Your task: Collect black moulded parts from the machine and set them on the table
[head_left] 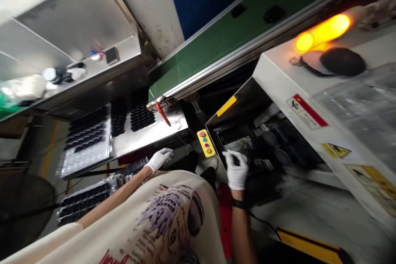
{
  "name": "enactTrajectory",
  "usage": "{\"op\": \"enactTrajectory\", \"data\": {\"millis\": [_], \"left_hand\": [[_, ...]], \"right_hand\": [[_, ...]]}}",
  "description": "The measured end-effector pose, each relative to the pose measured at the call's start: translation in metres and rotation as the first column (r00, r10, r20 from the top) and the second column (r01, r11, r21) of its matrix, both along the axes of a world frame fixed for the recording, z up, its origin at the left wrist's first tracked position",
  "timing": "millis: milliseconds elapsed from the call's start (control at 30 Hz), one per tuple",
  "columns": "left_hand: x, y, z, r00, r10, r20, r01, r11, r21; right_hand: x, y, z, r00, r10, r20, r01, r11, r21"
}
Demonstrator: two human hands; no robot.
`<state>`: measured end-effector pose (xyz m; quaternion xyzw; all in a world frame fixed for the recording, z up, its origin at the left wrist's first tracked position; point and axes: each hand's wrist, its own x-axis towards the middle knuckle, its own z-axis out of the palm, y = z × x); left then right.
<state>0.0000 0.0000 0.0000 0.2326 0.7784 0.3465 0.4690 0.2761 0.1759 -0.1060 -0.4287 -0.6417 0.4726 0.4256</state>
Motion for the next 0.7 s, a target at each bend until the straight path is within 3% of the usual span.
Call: {"op": "enactTrajectory", "data": {"millis": [67,167,267,367,400,467,500,533,600,700], "left_hand": [[0.021,0.032,-0.022,0.980,-0.051,0.192,0.042,0.998,0.051],[0.060,0.070,-0.032,0.856,-0.237,0.459,0.142,0.962,0.233],[0.085,0.095,-0.031,0.823,-0.321,0.468,0.180,0.930,0.322],[0.093,0.104,-0.031,0.828,-0.304,0.471,0.182,0.941,0.286],[0.094,0.103,-0.031,0.825,-0.289,0.486,0.177,0.948,0.264],[0.095,0.099,-0.030,0.821,-0.252,0.512,0.150,0.961,0.233],[0.095,0.095,-0.028,0.825,-0.236,0.514,0.133,0.964,0.228],[0.095,0.091,-0.026,0.826,-0.225,0.516,0.120,0.966,0.230],[0.093,0.082,-0.025,0.831,-0.203,0.518,0.091,0.968,0.233],[0.084,0.066,-0.031,0.837,-0.166,0.522,0.053,0.973,0.224]], "right_hand": [[-0.026,-0.016,0.013,0.991,0.096,-0.098,-0.096,0.995,0.000],[-0.047,-0.029,0.033,0.975,0.121,-0.187,-0.133,0.989,-0.056],[-0.048,-0.032,0.044,0.962,0.160,-0.223,-0.192,0.973,-0.129],[-0.032,-0.018,0.032,0.965,0.198,-0.173,-0.218,0.970,-0.106],[-0.024,-0.008,0.022,0.984,0.132,-0.117,-0.143,0.986,-0.086],[-0.006,0.019,-0.001,0.986,-0.158,0.056,0.160,0.987,-0.021],[0.001,0.036,-0.013,0.914,-0.367,0.171,0.367,0.930,0.035],[0.006,0.053,-0.025,0.824,-0.490,0.285,0.482,0.870,0.103],[0.011,0.084,-0.041,0.788,-0.541,0.294,0.537,0.837,0.103],[0.012,0.113,-0.048,0.815,-0.522,0.251,0.527,0.848,0.050]]}}
